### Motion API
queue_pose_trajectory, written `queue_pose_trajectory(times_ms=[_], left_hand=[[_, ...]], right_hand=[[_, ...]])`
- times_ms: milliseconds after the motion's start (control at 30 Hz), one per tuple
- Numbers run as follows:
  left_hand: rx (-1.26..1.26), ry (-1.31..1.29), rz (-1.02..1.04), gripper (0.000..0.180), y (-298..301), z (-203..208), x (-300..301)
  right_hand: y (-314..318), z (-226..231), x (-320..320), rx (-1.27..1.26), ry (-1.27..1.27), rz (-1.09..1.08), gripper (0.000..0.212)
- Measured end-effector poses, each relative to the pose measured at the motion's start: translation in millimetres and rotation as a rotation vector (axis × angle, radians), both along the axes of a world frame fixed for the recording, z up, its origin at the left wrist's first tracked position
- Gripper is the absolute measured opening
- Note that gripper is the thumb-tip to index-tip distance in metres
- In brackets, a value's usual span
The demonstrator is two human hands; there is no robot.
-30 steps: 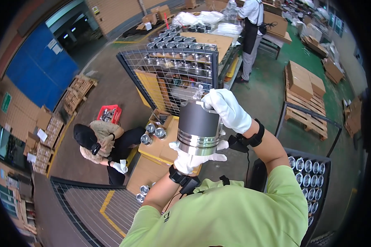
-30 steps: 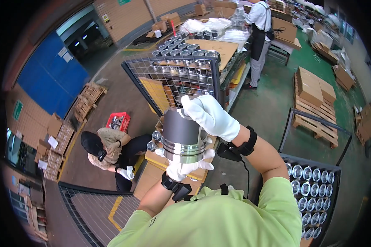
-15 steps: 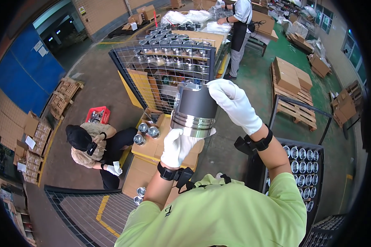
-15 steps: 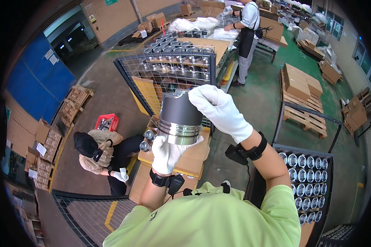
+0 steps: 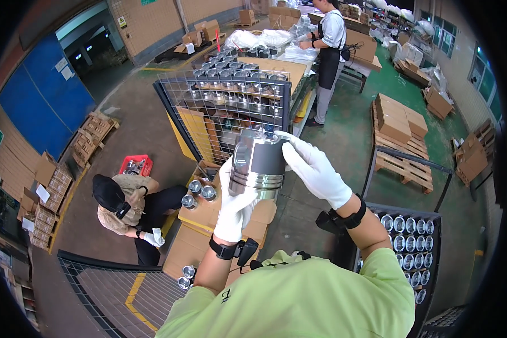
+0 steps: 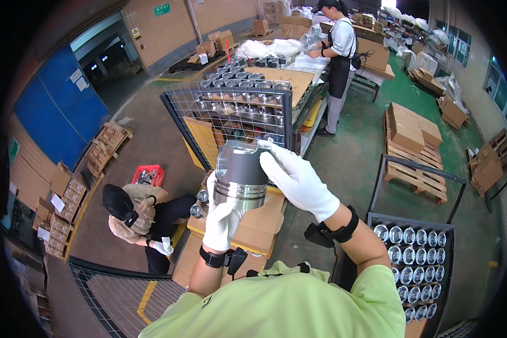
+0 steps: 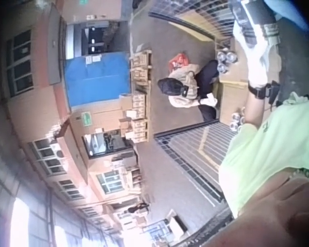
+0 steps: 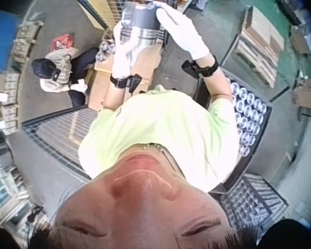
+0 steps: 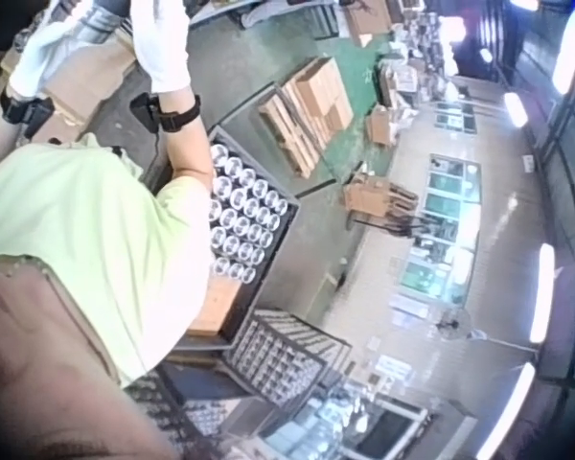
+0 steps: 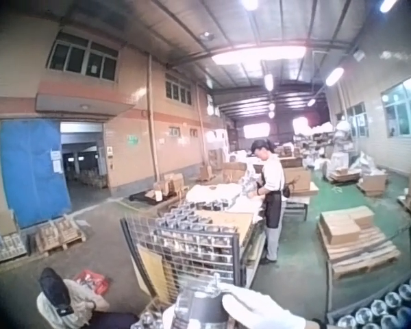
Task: Inspecting and organizing engine pistons in an assembly area.
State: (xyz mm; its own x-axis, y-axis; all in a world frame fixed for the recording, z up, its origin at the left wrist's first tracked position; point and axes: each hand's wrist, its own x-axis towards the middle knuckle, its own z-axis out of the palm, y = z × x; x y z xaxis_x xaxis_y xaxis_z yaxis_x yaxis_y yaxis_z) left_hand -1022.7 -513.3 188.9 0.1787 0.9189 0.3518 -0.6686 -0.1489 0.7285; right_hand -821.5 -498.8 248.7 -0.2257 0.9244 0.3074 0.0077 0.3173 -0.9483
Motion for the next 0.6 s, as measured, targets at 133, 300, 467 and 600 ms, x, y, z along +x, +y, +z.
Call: queue_pose_trajectory(times_ms=[133,300,467,600], left_hand=[[0.423,0.55,0.439,0.11,0,5,9],[0.828,0.947,0.737,0.103,-10,8,22],[0.31,0.651,0.388,0.098,-16,13,30],[-0.464,0.032,-0.52,0.087,-9,14,22]], right_hand=[[18,-14,-4,-0.32,0.62,0.181,0.04],[21,-35,-6,-0.495,0.973,0.198,0.037],[33,-43,5,-0.572,1.066,0.308,0.04],[44,-54,8,-0.488,1.06,0.429,0.044]])
